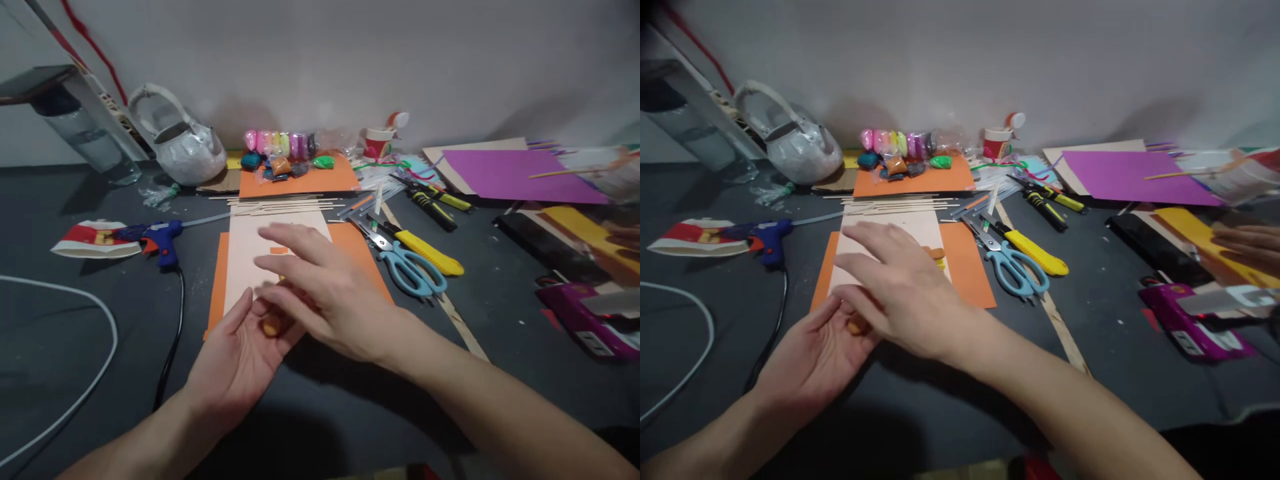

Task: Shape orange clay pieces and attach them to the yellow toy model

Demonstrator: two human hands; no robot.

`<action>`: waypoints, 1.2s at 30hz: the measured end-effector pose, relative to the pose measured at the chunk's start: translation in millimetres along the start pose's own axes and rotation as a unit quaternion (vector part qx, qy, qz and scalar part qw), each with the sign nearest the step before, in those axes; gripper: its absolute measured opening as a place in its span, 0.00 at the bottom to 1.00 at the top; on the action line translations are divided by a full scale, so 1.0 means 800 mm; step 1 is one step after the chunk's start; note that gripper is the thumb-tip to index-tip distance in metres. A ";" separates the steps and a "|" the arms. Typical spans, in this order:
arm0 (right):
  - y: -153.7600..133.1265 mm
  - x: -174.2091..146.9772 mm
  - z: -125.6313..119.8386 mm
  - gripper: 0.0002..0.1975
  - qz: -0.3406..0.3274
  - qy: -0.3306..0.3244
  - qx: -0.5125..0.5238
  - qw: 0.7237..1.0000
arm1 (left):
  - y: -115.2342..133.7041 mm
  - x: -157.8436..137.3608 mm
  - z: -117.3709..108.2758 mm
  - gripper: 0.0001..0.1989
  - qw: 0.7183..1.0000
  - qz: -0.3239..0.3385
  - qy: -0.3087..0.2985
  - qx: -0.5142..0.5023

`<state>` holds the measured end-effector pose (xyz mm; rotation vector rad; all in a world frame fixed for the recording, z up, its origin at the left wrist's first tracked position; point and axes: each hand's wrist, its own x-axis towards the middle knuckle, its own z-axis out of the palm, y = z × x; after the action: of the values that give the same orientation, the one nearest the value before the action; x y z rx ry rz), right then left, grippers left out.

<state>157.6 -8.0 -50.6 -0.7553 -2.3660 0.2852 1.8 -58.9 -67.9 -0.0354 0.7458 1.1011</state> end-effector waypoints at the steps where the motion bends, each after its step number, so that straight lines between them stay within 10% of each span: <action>1: 0.002 -0.006 -0.001 0.14 0.001 -0.015 0.006 1.000 | 0.003 0.000 -0.002 0.24 0.999 -0.013 -0.013 -0.040; 10: -0.001 -0.044 0.017 0.08 0.014 -0.038 0.045 0.998 | -0.003 0.001 -0.006 0.21 0.992 -0.015 -0.127 0.012; 20: 0.008 -0.049 0.010 0.05 0.036 0.005 0.044 0.998 | -0.007 0.004 -0.022 0.15 0.957 0.132 -0.025 0.257; 36: 0.007 -0.051 0.015 0.10 0.079 0.012 0.072 0.994 | -0.001 0.011 -0.021 0.12 0.952 0.148 -0.048 0.265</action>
<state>179.0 -27.5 -82.6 -0.8716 -2.2389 0.5035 -4.2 -58.8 -85.6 0.5992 0.9590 1.1424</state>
